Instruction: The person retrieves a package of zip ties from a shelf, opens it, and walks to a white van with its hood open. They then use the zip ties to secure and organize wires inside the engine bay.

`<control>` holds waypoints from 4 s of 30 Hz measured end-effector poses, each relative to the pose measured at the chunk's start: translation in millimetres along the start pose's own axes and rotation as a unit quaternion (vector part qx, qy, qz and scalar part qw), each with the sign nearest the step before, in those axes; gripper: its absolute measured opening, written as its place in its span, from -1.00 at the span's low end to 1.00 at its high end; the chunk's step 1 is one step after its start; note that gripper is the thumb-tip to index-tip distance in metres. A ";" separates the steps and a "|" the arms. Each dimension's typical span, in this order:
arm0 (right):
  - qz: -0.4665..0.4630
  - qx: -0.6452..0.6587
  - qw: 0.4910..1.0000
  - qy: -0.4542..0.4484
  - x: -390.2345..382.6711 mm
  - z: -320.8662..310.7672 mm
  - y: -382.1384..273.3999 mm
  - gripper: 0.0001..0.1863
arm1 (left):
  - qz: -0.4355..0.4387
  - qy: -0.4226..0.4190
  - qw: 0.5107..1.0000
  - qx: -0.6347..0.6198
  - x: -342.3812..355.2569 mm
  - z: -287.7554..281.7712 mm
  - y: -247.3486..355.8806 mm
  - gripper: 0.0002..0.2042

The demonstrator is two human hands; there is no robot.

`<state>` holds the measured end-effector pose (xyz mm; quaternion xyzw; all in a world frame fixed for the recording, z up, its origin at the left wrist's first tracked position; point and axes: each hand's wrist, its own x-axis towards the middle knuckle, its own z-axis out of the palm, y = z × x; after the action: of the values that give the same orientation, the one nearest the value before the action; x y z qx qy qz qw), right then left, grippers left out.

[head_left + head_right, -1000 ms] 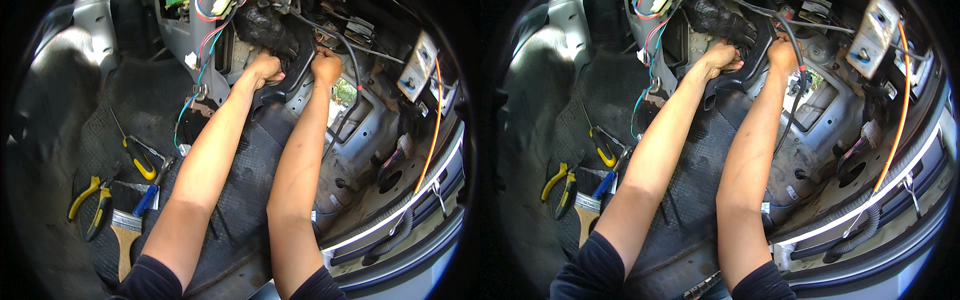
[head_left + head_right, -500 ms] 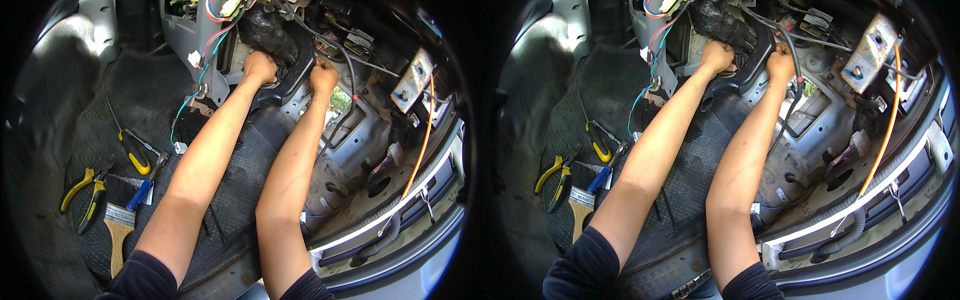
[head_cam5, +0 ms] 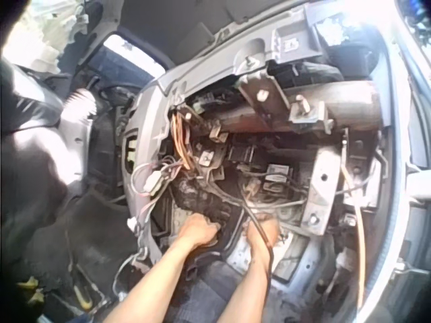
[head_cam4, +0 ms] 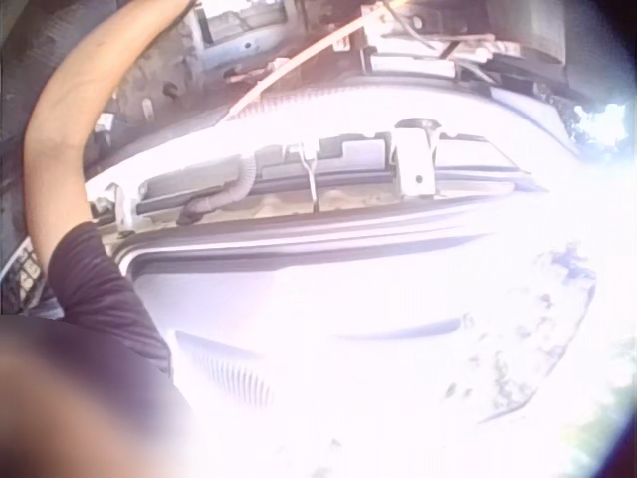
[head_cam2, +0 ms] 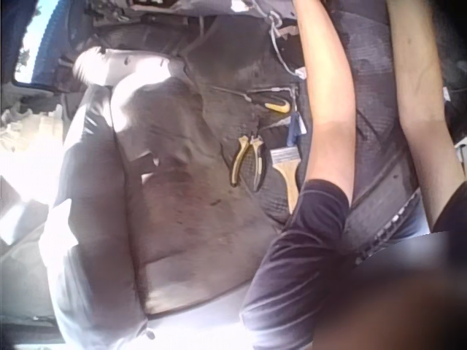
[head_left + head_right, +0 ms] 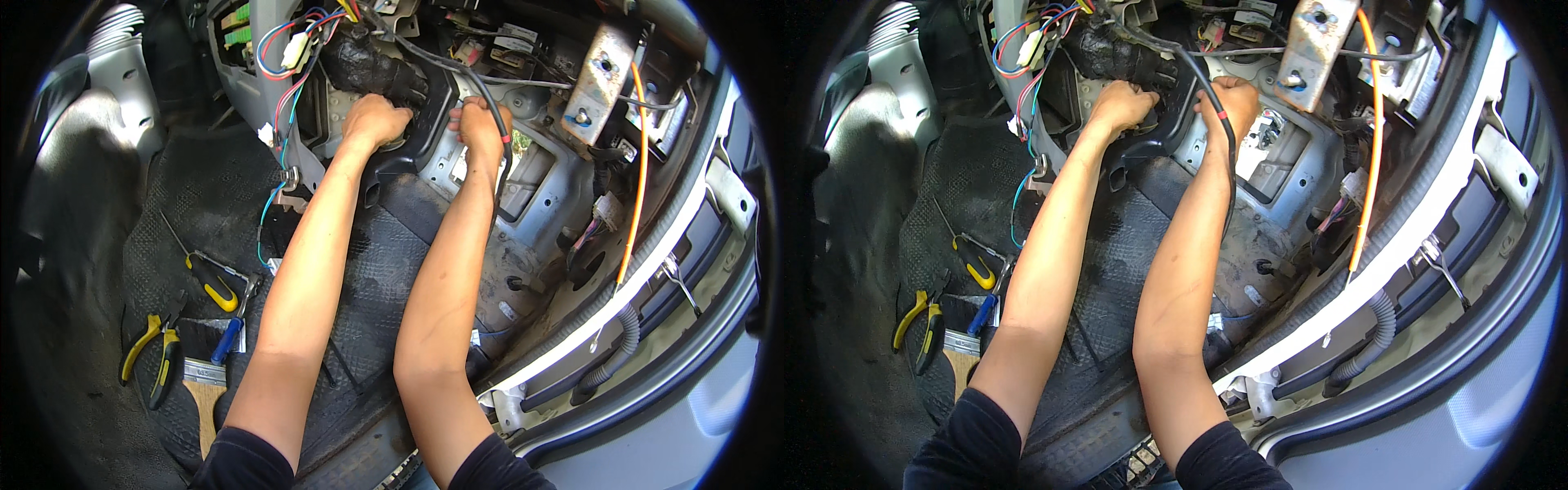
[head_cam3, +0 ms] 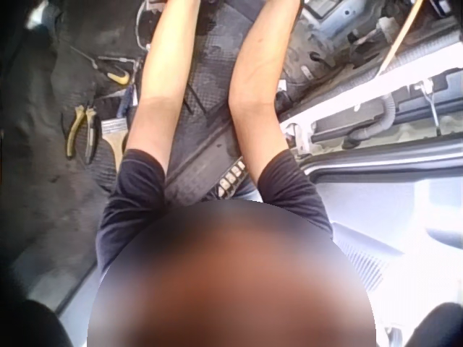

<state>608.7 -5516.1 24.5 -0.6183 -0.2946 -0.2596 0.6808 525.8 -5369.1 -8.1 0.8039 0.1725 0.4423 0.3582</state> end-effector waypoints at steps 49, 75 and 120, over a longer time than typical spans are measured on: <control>-0.119 -0.217 0.945 0.213 4.9 19.4 19.2 -0.88 | -0.001 0.151 0.984 0.095 -8.3 9.1 -16.6 -0.76; 0.085 0.069 0.992 -0.058 -12.8 -11.2 -5.1 -0.87 | -0.153 -0.102 0.857 -0.482 6.2 11.6 -6.1 -0.97; 0.005 0.073 0.992 -0.103 -9.4 -6.9 -3.1 -0.84 | -0.146 0.052 0.835 -0.528 -14.2 31.3 23.9 -0.68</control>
<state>600.5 -5523.4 19.4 -0.5920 -0.3784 -0.1688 0.6913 543.2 -5407.2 -10.1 0.4339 0.0460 0.4500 0.7791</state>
